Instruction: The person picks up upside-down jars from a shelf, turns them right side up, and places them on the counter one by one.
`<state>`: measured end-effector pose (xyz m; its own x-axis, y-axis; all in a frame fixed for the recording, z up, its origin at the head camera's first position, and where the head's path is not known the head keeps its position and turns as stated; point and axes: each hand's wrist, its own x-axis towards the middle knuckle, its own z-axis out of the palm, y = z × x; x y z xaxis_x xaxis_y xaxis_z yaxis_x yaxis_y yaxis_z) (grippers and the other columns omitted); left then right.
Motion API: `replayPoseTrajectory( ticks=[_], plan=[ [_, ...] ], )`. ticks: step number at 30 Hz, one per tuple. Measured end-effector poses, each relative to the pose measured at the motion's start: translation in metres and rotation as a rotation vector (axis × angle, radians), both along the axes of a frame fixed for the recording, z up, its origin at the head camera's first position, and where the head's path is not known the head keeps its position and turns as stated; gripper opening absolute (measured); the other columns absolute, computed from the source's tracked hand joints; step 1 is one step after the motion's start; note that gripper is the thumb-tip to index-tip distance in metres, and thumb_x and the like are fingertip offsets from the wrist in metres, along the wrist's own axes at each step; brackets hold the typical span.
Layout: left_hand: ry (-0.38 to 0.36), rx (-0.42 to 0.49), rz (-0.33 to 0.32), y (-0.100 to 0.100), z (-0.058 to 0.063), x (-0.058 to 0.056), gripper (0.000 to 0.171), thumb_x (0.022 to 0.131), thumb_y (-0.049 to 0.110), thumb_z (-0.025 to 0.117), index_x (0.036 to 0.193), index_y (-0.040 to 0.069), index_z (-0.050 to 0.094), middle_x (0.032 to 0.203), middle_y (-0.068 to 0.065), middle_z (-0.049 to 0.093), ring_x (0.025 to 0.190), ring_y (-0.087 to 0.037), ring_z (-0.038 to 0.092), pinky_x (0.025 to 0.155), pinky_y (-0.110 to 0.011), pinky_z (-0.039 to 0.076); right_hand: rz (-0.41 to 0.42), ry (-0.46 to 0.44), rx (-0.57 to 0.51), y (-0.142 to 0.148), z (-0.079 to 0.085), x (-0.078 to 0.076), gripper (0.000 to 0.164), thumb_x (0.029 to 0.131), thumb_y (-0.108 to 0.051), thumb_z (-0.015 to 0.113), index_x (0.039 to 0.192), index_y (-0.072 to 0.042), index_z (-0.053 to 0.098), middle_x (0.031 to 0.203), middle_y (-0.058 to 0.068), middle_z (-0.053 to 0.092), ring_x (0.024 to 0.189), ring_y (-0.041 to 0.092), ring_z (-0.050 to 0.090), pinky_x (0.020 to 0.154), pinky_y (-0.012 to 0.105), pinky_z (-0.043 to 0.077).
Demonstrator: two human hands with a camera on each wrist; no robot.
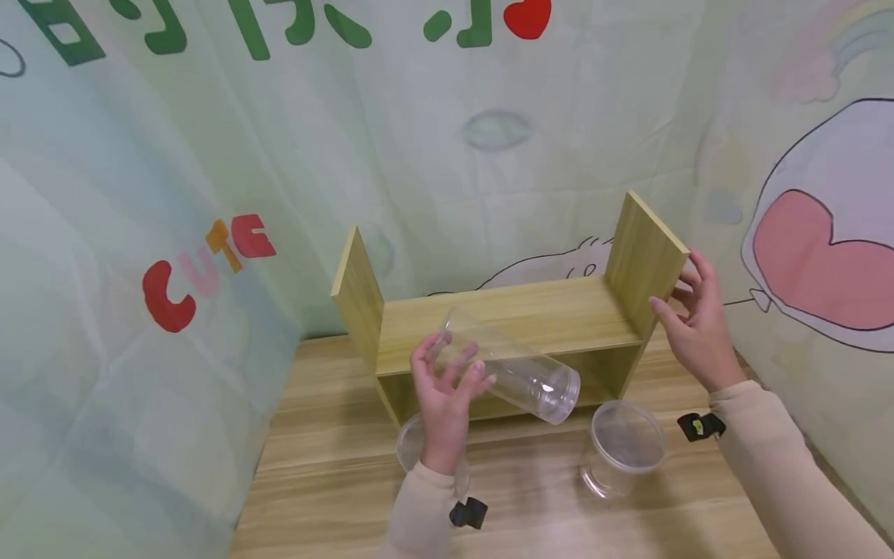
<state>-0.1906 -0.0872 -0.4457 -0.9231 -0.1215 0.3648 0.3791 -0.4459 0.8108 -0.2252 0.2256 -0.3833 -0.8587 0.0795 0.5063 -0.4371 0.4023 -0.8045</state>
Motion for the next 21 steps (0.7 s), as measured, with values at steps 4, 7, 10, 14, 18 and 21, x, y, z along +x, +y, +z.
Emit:
replayPoseTrajectory(
  ticks=[4,7,10,14,18,21],
  plan=[
    [-0.002,0.036,0.009,0.002,-0.003,0.0,0.062,0.082,0.005,0.064,0.131,0.012,0.026,0.137,-0.015,0.026,0.113,-0.037,0.047,0.071,-0.052,0.05,0.0,-0.006,-0.002,-0.009,0.008,0.012,0.074,0.087,0.002,0.052,0.144,-0.025,0.012,0.131,0.016,0.037,0.107,0.027,0.047,0.076,0.014,0.045],
    [0.035,0.052,0.008,0.003,-0.004,0.0,0.059,0.084,0.004,0.061,0.13,0.011,0.026,0.136,-0.015,0.026,0.112,-0.038,0.047,0.069,-0.052,0.051,0.003,-0.011,-0.004,-0.016,0.015,0.021,0.074,0.087,0.002,0.051,0.144,-0.024,0.012,0.131,0.018,0.036,0.108,0.031,0.046,0.077,0.014,0.044],
    [0.061,0.07,-0.003,0.004,-0.003,0.001,0.057,0.085,0.002,0.059,0.131,0.01,0.026,0.135,-0.016,0.026,0.112,-0.04,0.046,0.067,-0.051,0.051,-0.016,-0.017,0.001,-0.021,0.016,0.027,0.074,0.087,0.002,0.052,0.144,-0.023,0.012,0.132,0.017,0.034,0.111,0.032,0.044,0.079,0.015,0.044],
    [0.015,0.109,-0.02,0.005,0.007,0.007,0.059,0.084,0.004,0.06,0.131,0.009,0.024,0.133,-0.017,0.029,0.112,-0.04,0.046,0.069,-0.051,0.051,-0.088,-0.001,0.005,-0.025,0.013,0.033,0.075,0.085,0.002,0.054,0.144,-0.021,0.014,0.138,0.009,0.023,0.12,0.025,0.033,0.085,0.023,0.042],
    [-0.025,0.127,-0.021,0.005,0.011,0.01,0.059,0.085,0.003,0.059,0.131,0.006,0.023,0.131,-0.019,0.031,0.112,-0.04,0.047,0.07,-0.052,0.05,-0.133,0.125,0.032,-0.033,0.009,0.04,0.075,0.078,0.007,0.058,0.141,-0.013,0.022,0.14,0.005,0.018,0.123,0.018,0.026,0.089,0.023,0.038],
    [-0.036,0.141,-0.016,0.004,0.012,0.011,0.059,0.085,0.003,0.059,0.131,0.006,0.023,0.133,-0.018,0.029,0.112,-0.039,0.047,0.07,-0.052,0.05,-0.124,0.254,0.059,-0.04,0.008,0.045,0.07,0.074,0.012,0.059,0.136,-0.002,0.03,0.137,0.013,0.026,0.119,0.02,0.031,0.086,0.019,0.039]
  ],
)
